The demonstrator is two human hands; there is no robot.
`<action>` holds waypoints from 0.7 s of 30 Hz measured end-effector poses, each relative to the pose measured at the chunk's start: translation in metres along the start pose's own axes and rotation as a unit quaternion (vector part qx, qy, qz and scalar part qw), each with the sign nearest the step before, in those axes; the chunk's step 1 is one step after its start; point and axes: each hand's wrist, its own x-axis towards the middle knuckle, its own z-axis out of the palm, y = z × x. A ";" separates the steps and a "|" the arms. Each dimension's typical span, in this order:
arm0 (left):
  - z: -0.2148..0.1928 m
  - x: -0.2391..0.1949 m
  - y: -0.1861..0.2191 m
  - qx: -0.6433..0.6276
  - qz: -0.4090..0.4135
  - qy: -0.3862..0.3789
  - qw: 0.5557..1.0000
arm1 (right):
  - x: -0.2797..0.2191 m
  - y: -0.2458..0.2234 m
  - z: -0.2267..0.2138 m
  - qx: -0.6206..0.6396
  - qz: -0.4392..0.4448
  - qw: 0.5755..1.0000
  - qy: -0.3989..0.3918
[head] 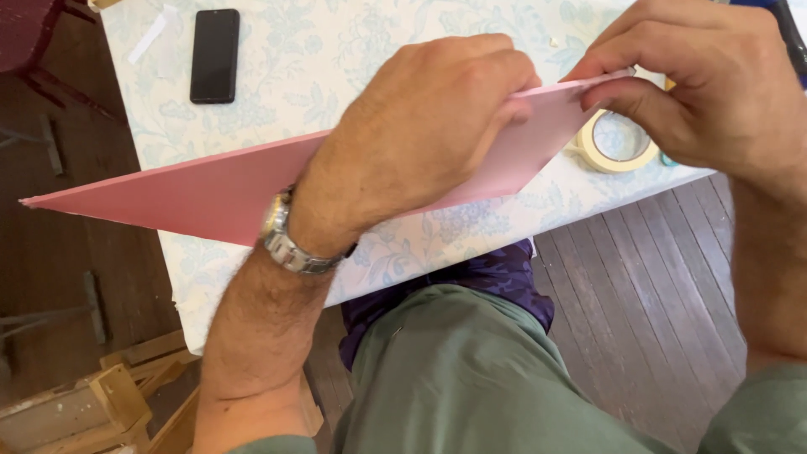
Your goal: Applying masking tape to the edges of a board and attaching a pink sheet of paper.
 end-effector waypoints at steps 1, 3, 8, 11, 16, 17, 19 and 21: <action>-0.002 -0.002 0.000 0.005 -0.001 -0.018 1.000 | 0.002 0.003 -0.002 0.007 -0.005 1.000 -0.012; -0.005 -0.002 -0.002 0.012 0.000 -0.035 0.999 | 0.004 0.006 -0.004 0.012 -0.011 1.000 -0.024; -0.003 -0.002 -0.006 0.002 0.015 -0.038 0.999 | 0.005 0.008 -0.002 0.056 -0.015 0.998 -0.014; -0.005 -0.003 -0.003 -0.002 0.004 -0.040 0.999 | 0.004 0.008 0.000 0.049 -0.022 0.999 -0.002; -0.001 0.000 -0.005 0.010 -0.003 -0.006 1.000 | -0.008 0.007 0.003 0.102 0.067 0.992 0.013; 0.000 0.001 -0.006 0.007 -0.011 -0.008 1.000 | -0.012 0.007 0.004 0.139 0.119 0.983 0.027; 0.001 0.001 -0.006 0.018 -0.005 0.001 1.000 | -0.018 0.011 0.003 0.181 0.123 0.975 0.032; 0.003 0.001 -0.005 0.027 0.001 0.006 1.000 | -0.024 0.016 0.004 0.224 0.131 0.965 0.039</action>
